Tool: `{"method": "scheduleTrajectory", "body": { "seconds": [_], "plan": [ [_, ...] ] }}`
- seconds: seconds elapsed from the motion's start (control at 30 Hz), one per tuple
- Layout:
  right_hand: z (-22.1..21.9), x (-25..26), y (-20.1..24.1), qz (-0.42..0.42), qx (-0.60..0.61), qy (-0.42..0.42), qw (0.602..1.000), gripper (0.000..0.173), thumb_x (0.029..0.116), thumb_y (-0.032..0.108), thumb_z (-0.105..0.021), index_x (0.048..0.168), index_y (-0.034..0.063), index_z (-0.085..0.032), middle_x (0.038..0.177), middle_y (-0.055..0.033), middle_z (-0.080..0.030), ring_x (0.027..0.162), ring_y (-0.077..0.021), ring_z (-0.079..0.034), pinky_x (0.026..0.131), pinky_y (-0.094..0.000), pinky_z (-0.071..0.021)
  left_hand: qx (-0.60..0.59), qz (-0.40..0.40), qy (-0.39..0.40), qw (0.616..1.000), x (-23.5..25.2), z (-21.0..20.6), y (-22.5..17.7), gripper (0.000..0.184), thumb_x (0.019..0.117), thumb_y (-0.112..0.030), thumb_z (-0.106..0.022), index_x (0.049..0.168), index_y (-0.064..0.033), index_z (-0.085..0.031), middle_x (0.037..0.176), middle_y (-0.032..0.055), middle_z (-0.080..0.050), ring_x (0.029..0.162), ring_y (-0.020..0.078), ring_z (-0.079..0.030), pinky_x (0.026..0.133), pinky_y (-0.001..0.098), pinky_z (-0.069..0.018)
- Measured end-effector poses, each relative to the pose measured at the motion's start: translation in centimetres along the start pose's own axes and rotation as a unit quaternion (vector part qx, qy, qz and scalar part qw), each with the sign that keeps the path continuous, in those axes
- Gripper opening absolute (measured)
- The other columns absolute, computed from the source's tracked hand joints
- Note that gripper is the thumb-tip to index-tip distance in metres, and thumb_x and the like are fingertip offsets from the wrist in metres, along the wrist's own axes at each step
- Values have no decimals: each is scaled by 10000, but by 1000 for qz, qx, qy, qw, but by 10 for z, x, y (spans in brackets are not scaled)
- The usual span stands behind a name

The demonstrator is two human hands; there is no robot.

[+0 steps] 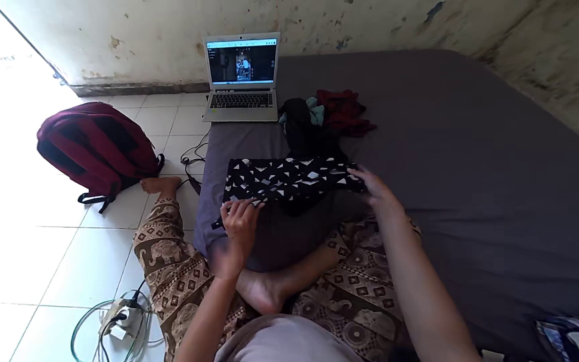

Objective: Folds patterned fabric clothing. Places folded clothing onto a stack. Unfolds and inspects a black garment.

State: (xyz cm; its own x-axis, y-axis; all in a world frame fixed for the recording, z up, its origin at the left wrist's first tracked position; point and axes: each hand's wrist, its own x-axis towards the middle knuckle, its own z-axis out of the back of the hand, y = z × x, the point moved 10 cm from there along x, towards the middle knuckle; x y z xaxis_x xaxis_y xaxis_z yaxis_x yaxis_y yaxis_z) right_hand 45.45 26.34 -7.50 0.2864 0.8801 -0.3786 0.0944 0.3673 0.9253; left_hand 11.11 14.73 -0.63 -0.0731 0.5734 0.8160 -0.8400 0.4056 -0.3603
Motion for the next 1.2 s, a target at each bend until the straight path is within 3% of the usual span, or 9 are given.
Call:
{"method": "scheduleTrajectory", "body": {
  "seconds": [0.07, 0.17, 0.23, 0.37, 0.53, 0.73, 0.87, 1.03, 1.2],
  "plan": [
    [-8, -25, 55, 92, -13, 43, 995, 601, 1076, 109, -443, 1626, 187, -215, 1533, -151, -412, 1226, -215, -549, 983, -388, -491, -12, 8, -53, 999, 32, 22, 5, 256, 934, -155, -682, 743, 10, -728, 861, 151, -763, 825, 267, -729, 916, 453, -491],
    [-19, -63, 118, 191, -42, 72, 978, 242, 1087, 155, -440, 1295, 140, -564, 1057, 32, -628, 829, -19, -621, 715, -216, -539, -23, 32, -99, 994, 67, 53, 12, 289, 996, -125, -582, 806, 58, -699, 900, 194, -727, 900, 308, -689, 926, 435, -483],
    [-28, -86, 145, 204, -29, 114, 972, 188, 1092, 186, -424, 1157, 159, -599, 919, 97, -642, 748, 27, -620, 669, -168, -540, -19, 36, -112, 993, 85, 71, 15, 295, 1015, -104, -548, 853, 97, -690, 938, 238, -709, 932, 355, -681, 907, 447, -506],
    [-26, -136, 194, 289, 41, 98, 952, 184, 1076, 145, -450, 1114, 173, -628, 926, 123, -687, 802, 25, -670, 736, -168, -577, -13, -40, -188, 981, 104, 114, 8, 375, 1030, -208, -592, 780, 60, -671, 827, 187, -673, 826, 251, -662, 792, 318, -525],
    [-37, -154, 198, 299, -64, 77, 949, 188, 1061, 69, -484, 1100, 115, -662, 932, 102, -675, 770, 22, -640, 712, -172, -556, -23, 4, -104, 994, 103, 105, 26, 241, 971, -94, -661, 857, 112, -712, 917, 235, -705, 875, 312, -703, 824, 372, -569],
    [-53, -184, 200, 345, -110, 60, 930, 201, 1050, 84, -519, 1151, 71, -692, 975, 78, -699, 776, 22, -650, 680, -171, -557, -56, 108, -78, 989, 82, 83, 30, 246, 1019, -33, -530, 953, 149, -682, 993, 268, -681, 925, 310, -687, 849, 368, -551],
    [-48, -209, 195, 342, -14, 83, 936, 330, 1068, 83, -374, 1198, 59, -676, 979, 79, -726, 798, 4, -695, 727, -173, -594, -15, 136, -151, 979, 64, 85, 37, 293, 1049, -36, -425, 951, 156, -624, 980, 271, -628, 938, 292, -648, 869, 316, -517],
    [-39, -226, 189, 338, 9, 132, 932, 420, 1051, 114, -316, 1229, 102, -697, 1050, 77, -753, 873, -25, -722, 783, -197, -612, 29, -32, -236, 971, 62, 111, 45, 403, 1094, -203, -419, 810, 25, -592, 760, 147, -593, 705, 175, -618, 644, 248, -495],
    [-24, -218, 190, 308, -6, 141, 941, 469, 1055, 131, -262, 1195, 136, -710, 1062, 99, -753, 878, 0, -712, 780, -172, -597, -57, -150, -131, 978, 55, 120, 38, 455, 1058, -388, -523, 787, -28, -583, 684, 106, -599, 654, 146, -627, 614, 226, -507]
  ]
}}
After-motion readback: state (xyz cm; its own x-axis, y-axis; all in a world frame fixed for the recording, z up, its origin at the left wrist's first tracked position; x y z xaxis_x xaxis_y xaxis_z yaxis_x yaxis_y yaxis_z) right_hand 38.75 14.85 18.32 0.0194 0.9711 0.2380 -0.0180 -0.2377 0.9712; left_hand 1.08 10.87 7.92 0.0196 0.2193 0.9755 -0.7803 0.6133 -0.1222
